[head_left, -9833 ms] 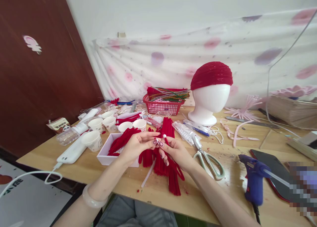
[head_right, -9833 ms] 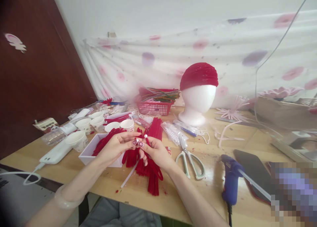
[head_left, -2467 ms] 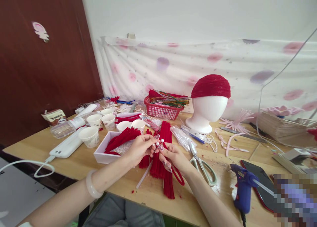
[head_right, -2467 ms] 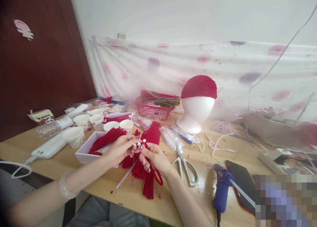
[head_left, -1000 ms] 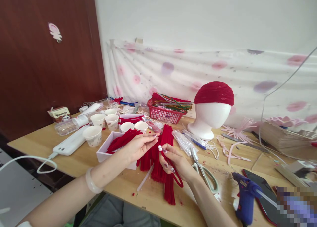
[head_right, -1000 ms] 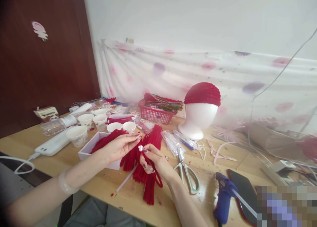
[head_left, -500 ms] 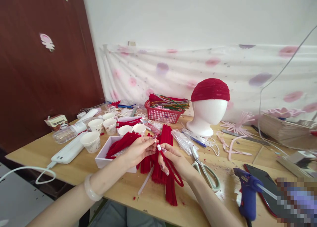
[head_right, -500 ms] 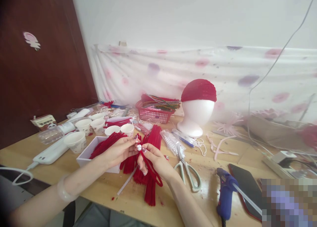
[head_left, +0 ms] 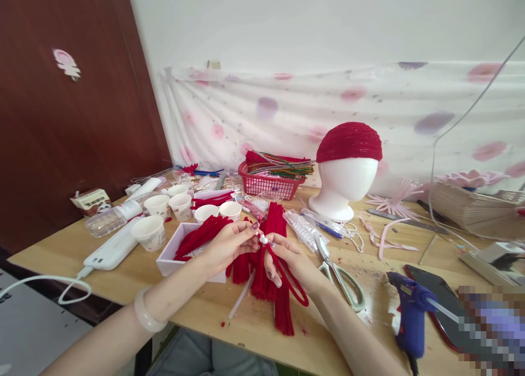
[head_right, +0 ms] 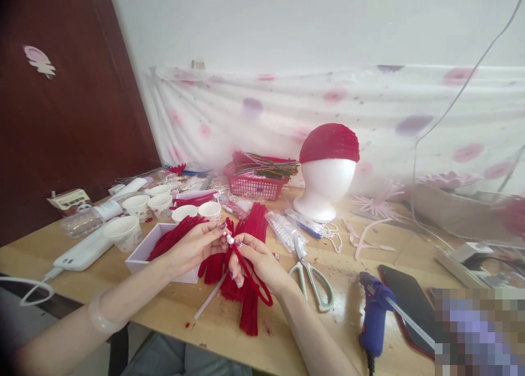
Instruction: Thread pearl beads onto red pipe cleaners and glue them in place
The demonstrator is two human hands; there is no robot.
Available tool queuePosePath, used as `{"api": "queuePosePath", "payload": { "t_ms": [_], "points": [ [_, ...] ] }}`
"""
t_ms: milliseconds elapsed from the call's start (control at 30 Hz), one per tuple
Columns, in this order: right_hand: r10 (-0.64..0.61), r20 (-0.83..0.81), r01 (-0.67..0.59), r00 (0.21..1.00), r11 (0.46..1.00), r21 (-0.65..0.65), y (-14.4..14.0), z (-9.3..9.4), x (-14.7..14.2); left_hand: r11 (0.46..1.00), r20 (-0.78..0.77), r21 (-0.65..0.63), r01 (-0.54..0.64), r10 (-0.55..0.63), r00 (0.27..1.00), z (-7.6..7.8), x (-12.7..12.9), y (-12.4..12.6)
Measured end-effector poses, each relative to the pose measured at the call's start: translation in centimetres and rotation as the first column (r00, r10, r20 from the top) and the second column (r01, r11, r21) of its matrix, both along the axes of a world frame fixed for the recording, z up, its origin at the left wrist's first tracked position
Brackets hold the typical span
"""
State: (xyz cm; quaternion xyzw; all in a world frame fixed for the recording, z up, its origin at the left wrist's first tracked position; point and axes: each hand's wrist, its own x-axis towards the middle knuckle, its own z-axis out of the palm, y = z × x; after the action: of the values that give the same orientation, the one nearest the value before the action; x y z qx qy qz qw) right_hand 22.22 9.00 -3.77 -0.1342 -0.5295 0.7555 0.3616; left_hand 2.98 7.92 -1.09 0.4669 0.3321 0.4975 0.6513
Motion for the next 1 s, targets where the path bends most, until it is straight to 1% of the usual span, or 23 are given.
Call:
{"api": "queuePosePath", "payload": {
  "t_ms": [233,333,467,667,800,1000],
  "points": [
    [0.025,-0.013,-0.025,1.0,1.0,-0.005,0.3,-0.2,0.2,0.999,-0.059,0.051,0.01,-0.007,0.998,0.3,0.0,-0.1],
    [0.039,-0.024,-0.039,0.999,0.999,-0.01,0.3,-0.3,0.3,0.995,-0.101,0.094,-0.024,0.033,0.994,0.7,0.0,-0.3],
    [0.027,-0.039,-0.028,0.999,0.999,-0.018,0.4,-0.4,0.3,0.982,-0.144,0.157,-0.102,0.125,0.982,1.0,0.2,-0.6],
    [0.019,-0.054,-0.02,0.998,1.0,-0.022,0.5,-0.4,0.3,0.966,-0.151,0.176,-0.189,0.216,0.965,0.7,1.1,-0.8],
    [0.017,-0.06,-0.018,0.998,1.0,-0.019,0.5,-0.3,0.4,0.955,-0.158,0.205,-0.215,0.249,0.955,0.8,1.4,-0.7],
    [0.018,-0.062,-0.019,0.998,1.0,-0.012,0.5,-0.2,0.6,0.947,-0.19,0.245,-0.206,0.255,0.948,1.1,1.3,-0.8]
  ]
}}
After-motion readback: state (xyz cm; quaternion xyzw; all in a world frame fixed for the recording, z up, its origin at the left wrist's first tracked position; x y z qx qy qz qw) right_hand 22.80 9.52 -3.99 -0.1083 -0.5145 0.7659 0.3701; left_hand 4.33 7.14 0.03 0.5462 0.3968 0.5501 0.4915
